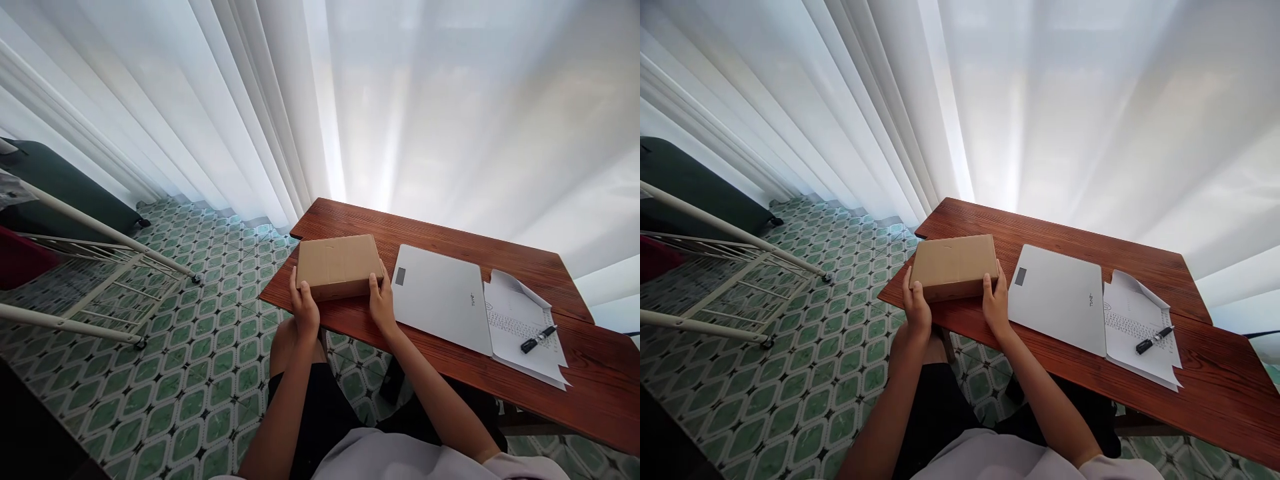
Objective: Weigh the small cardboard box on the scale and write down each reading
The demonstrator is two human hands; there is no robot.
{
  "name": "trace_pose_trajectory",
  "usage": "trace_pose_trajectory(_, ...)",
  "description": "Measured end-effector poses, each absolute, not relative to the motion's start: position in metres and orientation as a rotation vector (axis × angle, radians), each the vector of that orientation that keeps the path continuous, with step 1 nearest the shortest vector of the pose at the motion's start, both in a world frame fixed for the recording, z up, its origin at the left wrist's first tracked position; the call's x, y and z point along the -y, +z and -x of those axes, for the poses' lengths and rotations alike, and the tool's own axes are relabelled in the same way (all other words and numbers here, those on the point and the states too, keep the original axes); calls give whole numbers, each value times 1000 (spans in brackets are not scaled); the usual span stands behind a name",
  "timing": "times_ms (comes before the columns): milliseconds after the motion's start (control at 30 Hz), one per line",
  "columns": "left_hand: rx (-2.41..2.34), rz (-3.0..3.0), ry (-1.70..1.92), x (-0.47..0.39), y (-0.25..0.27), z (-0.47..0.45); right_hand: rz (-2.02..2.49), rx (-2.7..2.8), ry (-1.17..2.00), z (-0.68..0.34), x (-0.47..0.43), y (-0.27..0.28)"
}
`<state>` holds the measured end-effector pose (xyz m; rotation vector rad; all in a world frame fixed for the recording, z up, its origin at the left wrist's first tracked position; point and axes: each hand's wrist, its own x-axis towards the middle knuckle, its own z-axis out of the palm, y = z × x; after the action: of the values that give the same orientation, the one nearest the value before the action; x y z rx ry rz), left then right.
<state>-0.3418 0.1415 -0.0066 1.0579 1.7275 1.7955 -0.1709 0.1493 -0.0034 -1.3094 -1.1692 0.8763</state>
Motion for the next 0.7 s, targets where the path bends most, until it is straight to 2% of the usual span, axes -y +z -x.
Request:
trace_pose_trajectory(433, -1796, -1306, 1772, -142, -8, 356, 1267, 1300, 849, 149, -147, 1)
trace_pose_trajectory(700, -1889, -2204, 1789, -131, 48, 342, 1177, 1414, 701, 87, -95, 26)
